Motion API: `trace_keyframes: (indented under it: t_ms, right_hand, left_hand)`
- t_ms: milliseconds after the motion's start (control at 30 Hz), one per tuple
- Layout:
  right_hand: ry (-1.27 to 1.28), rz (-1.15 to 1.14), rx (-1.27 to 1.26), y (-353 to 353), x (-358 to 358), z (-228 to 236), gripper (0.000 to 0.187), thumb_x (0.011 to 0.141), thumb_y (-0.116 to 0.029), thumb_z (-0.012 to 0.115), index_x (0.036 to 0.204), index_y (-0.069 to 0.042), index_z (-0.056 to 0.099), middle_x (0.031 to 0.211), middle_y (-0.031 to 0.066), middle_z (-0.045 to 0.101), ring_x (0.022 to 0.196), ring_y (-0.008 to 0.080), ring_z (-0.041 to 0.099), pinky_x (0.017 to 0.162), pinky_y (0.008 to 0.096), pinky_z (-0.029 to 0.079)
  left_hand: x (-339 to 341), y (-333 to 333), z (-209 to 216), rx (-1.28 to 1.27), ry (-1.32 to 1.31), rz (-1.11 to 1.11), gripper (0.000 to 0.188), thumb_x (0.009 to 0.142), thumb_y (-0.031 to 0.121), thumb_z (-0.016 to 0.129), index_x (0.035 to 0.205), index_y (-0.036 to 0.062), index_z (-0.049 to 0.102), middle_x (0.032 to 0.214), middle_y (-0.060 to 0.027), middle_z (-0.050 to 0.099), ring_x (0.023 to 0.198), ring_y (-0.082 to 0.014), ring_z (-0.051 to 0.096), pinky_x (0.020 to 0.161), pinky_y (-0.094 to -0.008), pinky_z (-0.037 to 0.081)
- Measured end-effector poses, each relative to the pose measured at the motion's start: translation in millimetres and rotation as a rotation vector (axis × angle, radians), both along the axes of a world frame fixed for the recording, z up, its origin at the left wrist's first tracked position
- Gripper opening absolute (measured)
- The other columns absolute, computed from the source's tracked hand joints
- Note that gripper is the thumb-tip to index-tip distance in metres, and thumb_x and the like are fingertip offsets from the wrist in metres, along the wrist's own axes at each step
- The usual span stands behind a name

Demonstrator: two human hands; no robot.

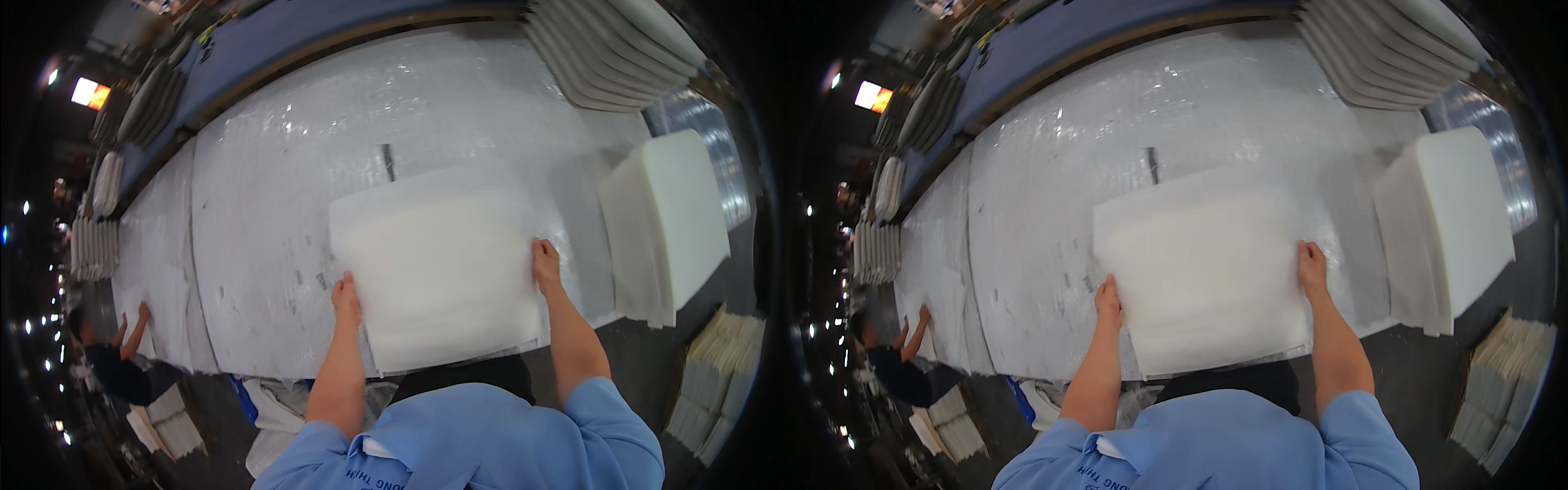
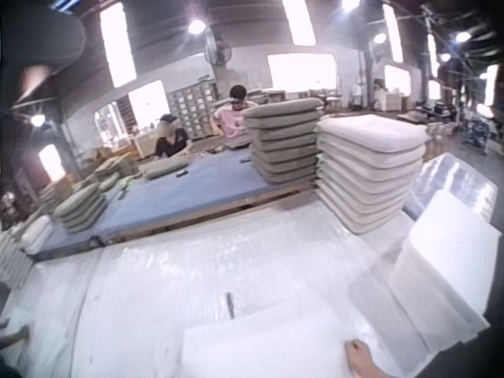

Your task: The person wraps rectangular foam cushions in white fabric covers, folds the edges, and stacks the finished items. They also handle loose white stuffing material and place it into a green bag. The work occurs at a large table in a workshop with other workers visible in the background.

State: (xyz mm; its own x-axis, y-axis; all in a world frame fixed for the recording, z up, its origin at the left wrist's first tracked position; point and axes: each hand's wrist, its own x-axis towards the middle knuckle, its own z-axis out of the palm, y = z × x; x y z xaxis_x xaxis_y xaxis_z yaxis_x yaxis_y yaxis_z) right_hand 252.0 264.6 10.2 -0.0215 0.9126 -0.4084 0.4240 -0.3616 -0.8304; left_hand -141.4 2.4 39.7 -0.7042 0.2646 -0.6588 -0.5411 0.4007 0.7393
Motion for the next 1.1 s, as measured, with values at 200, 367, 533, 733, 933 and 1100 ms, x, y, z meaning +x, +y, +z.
trace_keyframes:
  t_ms: [200, 367, 533, 733, 933, 1100]
  right_hand:
    - [-0.105, -0.025, 0.108, 1.7, -7.1, -8.8, 0.027, 0.104, -0.026, 0.059, 0.091, -0.002, 0.063, 0.077, -0.0013, 0.052, 0.074, 0.0102, 0.044, 0.068, 0.0286, 0.041]
    - [-0.176, -0.025, 0.106, 3.7, -4.8, -19.4, 0.026, 0.102, -0.025, 0.06, 0.094, -0.001, 0.065, 0.081, 0.0061, 0.062, 0.076, 0.0157, 0.053, 0.073, 0.0327, 0.046]
    - [-0.278, 0.044, 0.135, 8.9, -16.9, -15.9, 0.025, 0.101, -0.025, 0.061, 0.1, -0.002, 0.07, 0.087, 0.0131, 0.07, 0.08, 0.0255, 0.062, 0.077, 0.0366, 0.05]
    - [-0.386, 0.097, 0.041, 12.7, -10.0, 2.1, 0.026, 0.101, -0.028, 0.062, 0.103, -0.004, 0.071, 0.088, 0.0137, 0.072, 0.08, 0.0272, 0.065, 0.078, 0.0372, 0.051]
    - [-0.212, -0.15, 0.141, 9.6, 21.9, 44.9, 0.03, 0.102, -0.029, 0.061, 0.108, -0.002, 0.072, 0.092, 0.0126, 0.073, 0.085, 0.0229, 0.067, 0.079, 0.0358, 0.052]
    - [-0.255, 0.01, 0.187, -59.4, 7.3, 34.5, 0.035, 0.102, -0.031, 0.061, 0.118, -0.002, 0.071, 0.108, 0.0167, 0.073, 0.098, 0.027, 0.069, 0.089, 0.0358, 0.052]
  left_hand:
    - [-7.5, 5.5, -21.7, -0.13, 0.403, 0.063, 0.031, 0.107, 0.029, 0.054, 0.088, 0.0057, 0.06, 0.079, 0.0031, 0.053, 0.075, -0.0095, 0.043, 0.069, -0.0282, 0.041]
    - [-15.0, 10.8, -29.0, -0.243, 0.442, 0.036, 0.03, 0.106, 0.027, 0.055, 0.087, 0.004, 0.061, 0.078, 0.002, 0.054, 0.075, -0.0109, 0.044, 0.07, -0.0296, 0.042]
    - [-16.8, 17.1, -37.5, -0.283, 0.471, -0.03, 0.031, 0.104, 0.024, 0.058, 0.089, -0.0014, 0.064, 0.077, -0.004, 0.06, 0.072, -0.0145, 0.048, 0.067, -0.0322, 0.043]
    - [-18.8, 12.8, -20.6, -0.154, 0.26, 0.03, 0.031, 0.106, 0.026, 0.055, 0.1, -0.0009, 0.069, 0.085, -0.0063, 0.065, 0.077, -0.015, 0.054, 0.071, -0.0307, 0.046]
    - [-9.0, -35.1, 21.2, -0.182, 0.362, 0.05, 0.033, 0.106, 0.03, 0.054, 0.106, 0.0011, 0.069, 0.089, -0.0051, 0.066, 0.078, -0.0135, 0.057, 0.07, -0.0273, 0.046]
    - [34.5, -54.5, 25.9, -0.11, 0.172, -0.256, 0.034, 0.107, 0.029, 0.051, 0.107, 0.0001, 0.068, 0.095, -0.006, 0.067, 0.085, -0.0145, 0.06, 0.077, -0.0293, 0.049]
